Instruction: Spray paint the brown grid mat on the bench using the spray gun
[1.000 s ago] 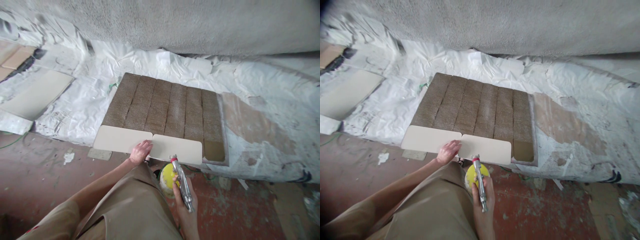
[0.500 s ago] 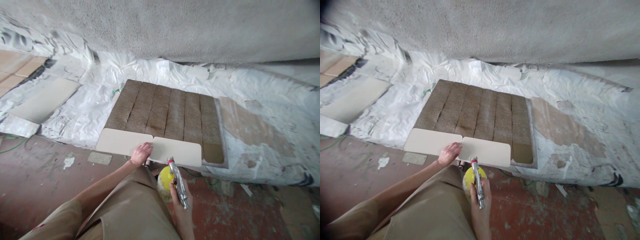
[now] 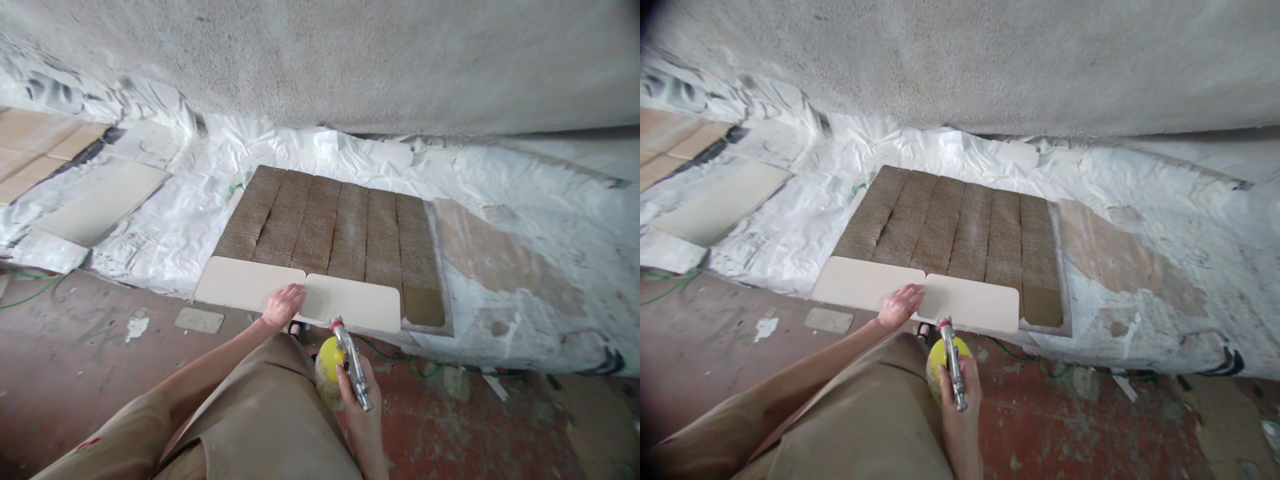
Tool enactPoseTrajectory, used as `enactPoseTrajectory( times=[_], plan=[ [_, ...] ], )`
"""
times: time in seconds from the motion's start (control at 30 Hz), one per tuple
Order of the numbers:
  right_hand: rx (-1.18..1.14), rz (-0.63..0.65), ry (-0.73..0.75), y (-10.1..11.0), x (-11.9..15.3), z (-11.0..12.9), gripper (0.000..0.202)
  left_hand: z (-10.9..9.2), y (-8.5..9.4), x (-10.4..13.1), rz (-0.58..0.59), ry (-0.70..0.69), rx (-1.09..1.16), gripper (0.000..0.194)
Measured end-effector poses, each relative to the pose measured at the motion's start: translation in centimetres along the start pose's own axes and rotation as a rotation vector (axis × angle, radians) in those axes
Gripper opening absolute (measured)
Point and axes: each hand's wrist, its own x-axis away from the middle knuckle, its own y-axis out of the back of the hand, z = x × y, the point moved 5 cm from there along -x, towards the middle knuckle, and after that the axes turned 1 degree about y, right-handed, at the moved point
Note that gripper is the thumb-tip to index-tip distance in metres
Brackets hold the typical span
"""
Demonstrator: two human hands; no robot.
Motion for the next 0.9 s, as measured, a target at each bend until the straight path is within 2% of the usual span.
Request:
enactPoseTrajectory(
  times=[0.2,0.43,0.63,0.9],
  plan=[
    [0.024,0.009,-0.003,0.2,0.2,-0.4,0.019,-0.1,0.3,-0.2,0.004,0.001,-0.029,0.02],
    [0.062,-0.059,0.016,1.9,-0.1,-0.4,0.025,-0.2,0.2,-0.2,-0.025,-0.016,-0.019,0.019],
    [0.037,-0.065,0.067,2.2,-0.8,0.7,0.025,-0.2,-0.1,-0.2,-0.013,-0.018,-0.005,0.02],
    [0.04,-0.073,0.17,1.6,-3.2,2.6,0.023,-0.4,0.1,-0.3,-0.028,-0.006,0.017,0.021]
  ],
)
